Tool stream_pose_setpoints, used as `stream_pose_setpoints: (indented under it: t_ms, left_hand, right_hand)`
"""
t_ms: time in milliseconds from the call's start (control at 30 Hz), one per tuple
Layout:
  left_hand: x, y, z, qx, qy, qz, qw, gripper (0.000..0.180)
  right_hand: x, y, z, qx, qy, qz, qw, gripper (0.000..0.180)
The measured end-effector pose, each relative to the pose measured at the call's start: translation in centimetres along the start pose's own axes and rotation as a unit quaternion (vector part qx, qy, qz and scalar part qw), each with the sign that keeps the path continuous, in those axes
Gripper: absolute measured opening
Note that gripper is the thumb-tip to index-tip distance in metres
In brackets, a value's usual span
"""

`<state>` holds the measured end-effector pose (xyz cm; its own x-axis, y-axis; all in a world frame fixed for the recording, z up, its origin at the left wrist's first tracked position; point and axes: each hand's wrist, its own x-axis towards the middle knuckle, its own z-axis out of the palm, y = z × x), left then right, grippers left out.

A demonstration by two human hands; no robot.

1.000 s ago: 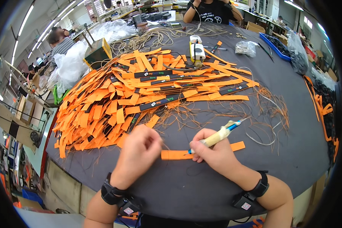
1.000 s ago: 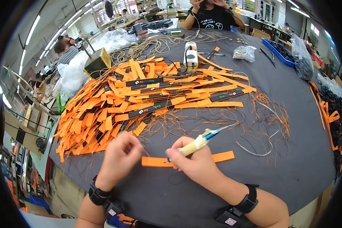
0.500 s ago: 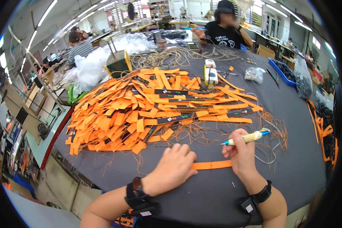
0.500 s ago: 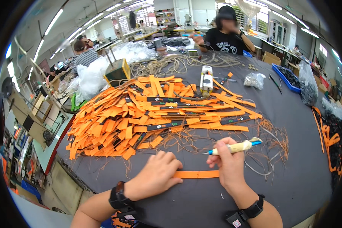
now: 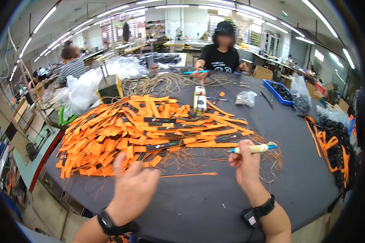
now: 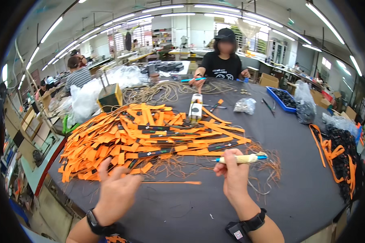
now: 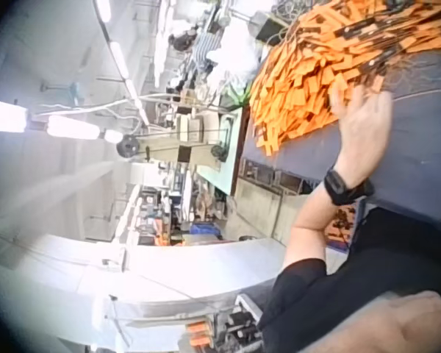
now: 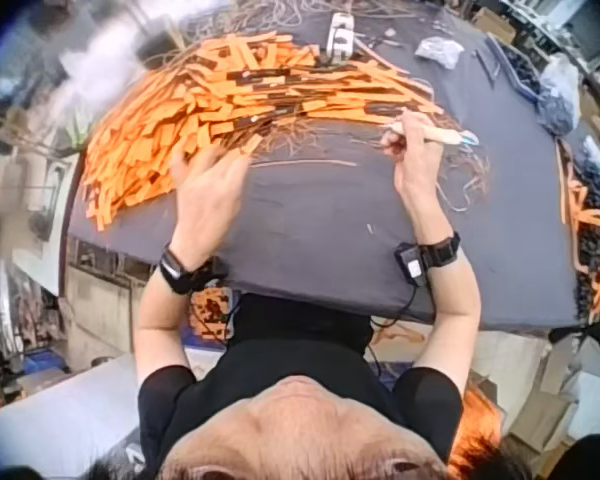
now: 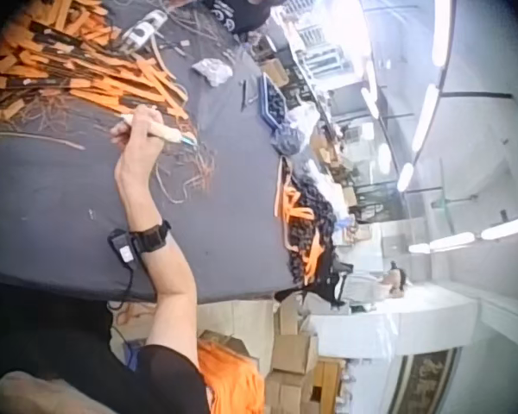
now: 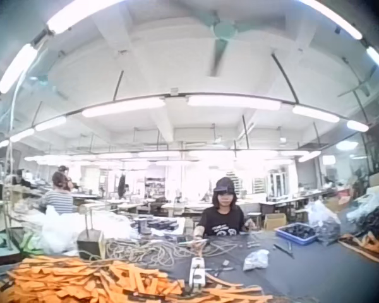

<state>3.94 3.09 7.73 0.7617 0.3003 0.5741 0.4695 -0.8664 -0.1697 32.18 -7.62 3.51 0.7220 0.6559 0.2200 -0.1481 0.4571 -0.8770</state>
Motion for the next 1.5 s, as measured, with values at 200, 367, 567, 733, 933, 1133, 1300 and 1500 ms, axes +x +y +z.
stream_pose_setpoints:
  t_ms: [200,367,567,733,933,1133,1300,1500]
  left_hand:
    - [-7.5,-3.5,-1.0,-0.102,-0.054,-0.233,0.965,0.007]
    - [-18.3,-7.7,-1.6,-0.273,0.11,-0.462,0.837,0.011]
    - [-34.9,-7.3,2.8,-0.307,0.281,-0.657,0.628,0.013]
    - [-42.7,-2.5,6.2,-0.395,0.208,-0.828,0.338,0.026]
    - [-52.7,-0.2,12.9,-0.486,0.213,-0.815,0.235,0.032]
    - [-50.6,-0.2,12.8,-0.427,0.143,-0.814,0.367,0.037]
    - [-55.0,-0.3,14.8,-0.296,0.113,-0.828,0.462,0.047]
    - [-60.1,-5.0,14.1,-0.306,0.194,-0.827,0.429,0.071]
  right_hand:
    - [-0.7,0.3,0.4,-0.022,-0.022,-0.001,1.0,0.019]
    - [-1.3,0.7,1.5,-0.029,-0.05,0.015,0.998,0.019]
    - [-1.5,1.7,0.5,-0.053,-0.037,0.023,0.998,0.019]
    - [-1.6,2.2,0.4,-0.057,-0.045,0.039,0.997,0.02]
    - [-2.2,2.6,0.7,-0.09,-0.025,0.037,0.995,0.021]
    - [-2.0,3.4,-0.5,-0.12,0.006,0.014,0.993,0.021]
    - [-2.5,3.8,0.2,-0.114,0.005,0.016,0.993,0.022]
    - [-2.5,2.5,0.7,-0.101,-0.063,0.028,0.992,0.019]
